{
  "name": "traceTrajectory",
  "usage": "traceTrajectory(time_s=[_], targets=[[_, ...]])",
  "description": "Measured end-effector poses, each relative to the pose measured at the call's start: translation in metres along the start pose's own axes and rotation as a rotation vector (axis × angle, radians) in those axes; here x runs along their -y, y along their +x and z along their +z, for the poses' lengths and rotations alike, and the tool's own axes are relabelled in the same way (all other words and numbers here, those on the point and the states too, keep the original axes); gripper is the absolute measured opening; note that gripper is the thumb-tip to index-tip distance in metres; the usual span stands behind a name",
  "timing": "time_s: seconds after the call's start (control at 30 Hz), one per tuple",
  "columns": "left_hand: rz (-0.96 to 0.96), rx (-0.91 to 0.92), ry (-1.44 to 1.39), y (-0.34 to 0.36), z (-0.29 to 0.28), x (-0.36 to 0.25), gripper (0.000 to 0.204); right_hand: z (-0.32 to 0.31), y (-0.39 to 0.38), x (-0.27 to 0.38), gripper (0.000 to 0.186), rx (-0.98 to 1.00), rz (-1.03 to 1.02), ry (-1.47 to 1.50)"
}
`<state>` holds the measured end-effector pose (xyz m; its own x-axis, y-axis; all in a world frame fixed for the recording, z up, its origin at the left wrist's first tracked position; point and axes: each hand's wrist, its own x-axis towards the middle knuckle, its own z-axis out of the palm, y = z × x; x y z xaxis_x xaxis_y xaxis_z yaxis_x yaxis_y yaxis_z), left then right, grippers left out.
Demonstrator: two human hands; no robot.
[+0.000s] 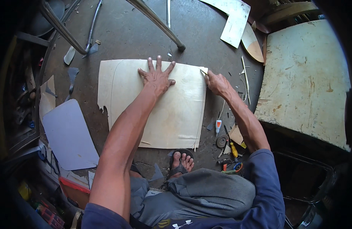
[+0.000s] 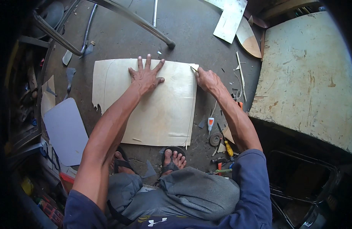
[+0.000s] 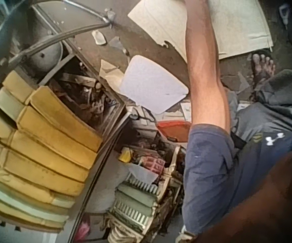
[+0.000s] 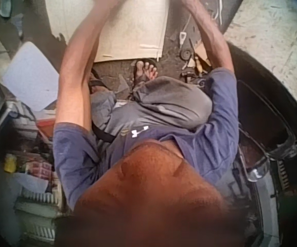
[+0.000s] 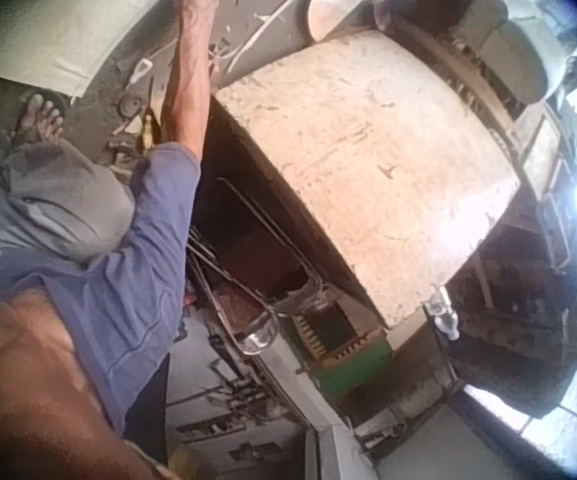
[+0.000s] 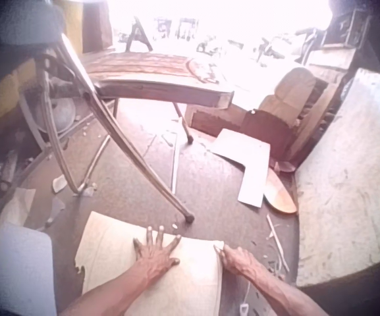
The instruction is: The person traces a template onto a thin board, uses a utility knife to score and cut the board into a seat shape, and then places the cut board onto a metal folding chair frame.
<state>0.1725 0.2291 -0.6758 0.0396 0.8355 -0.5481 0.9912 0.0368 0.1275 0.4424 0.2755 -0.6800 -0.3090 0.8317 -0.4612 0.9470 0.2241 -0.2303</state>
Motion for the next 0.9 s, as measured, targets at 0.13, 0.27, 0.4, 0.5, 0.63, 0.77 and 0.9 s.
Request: traceTrajectory(time_s=[0.13, 0.27, 0.4, 0.5, 0.63, 0.77, 0.9], targets=[[0.0, 0.011, -0.013, 0.0, -0.001, 0.002, 0.078, 0.002, -0.006, 0.011, 0.033, -0.001, 0.066, 0.069], [0.01, 0.001, -0.018, 0.002, -0.002, 0.002, 0.079, 0.013, -0.009, 0.013, 0.035, -0.037, 0.128, 0.128], [0.017, 0.02, -0.007, 0.0, -0.004, 0.001, 0.079, 0.016, -0.017, 0.015, 0.038, 0.017, 0.185, 0.15], [0.028, 0.031, 0.002, 0.0, -0.006, -0.003, 0.078, 0.019, -0.024, 0.016, 0.038, -0.008, 0.196, 0.177], [0.031, 0.006, 0.007, -0.001, -0.005, -0.003, 0.078, 0.026, -0.026, 0.021, 0.04, -0.023, 0.233, 0.224], [0.026, 0.024, 0.0, -0.002, -0.008, -0.004, 0.077, 0.024, -0.032, 0.029, 0.041, -0.023, 0.276, 0.223], [0.035, 0.014, 0.019, -0.004, -0.008, -0.007, 0.078, 0.032, -0.037, 0.025, 0.042, -0.015, 0.305, 0.271]])
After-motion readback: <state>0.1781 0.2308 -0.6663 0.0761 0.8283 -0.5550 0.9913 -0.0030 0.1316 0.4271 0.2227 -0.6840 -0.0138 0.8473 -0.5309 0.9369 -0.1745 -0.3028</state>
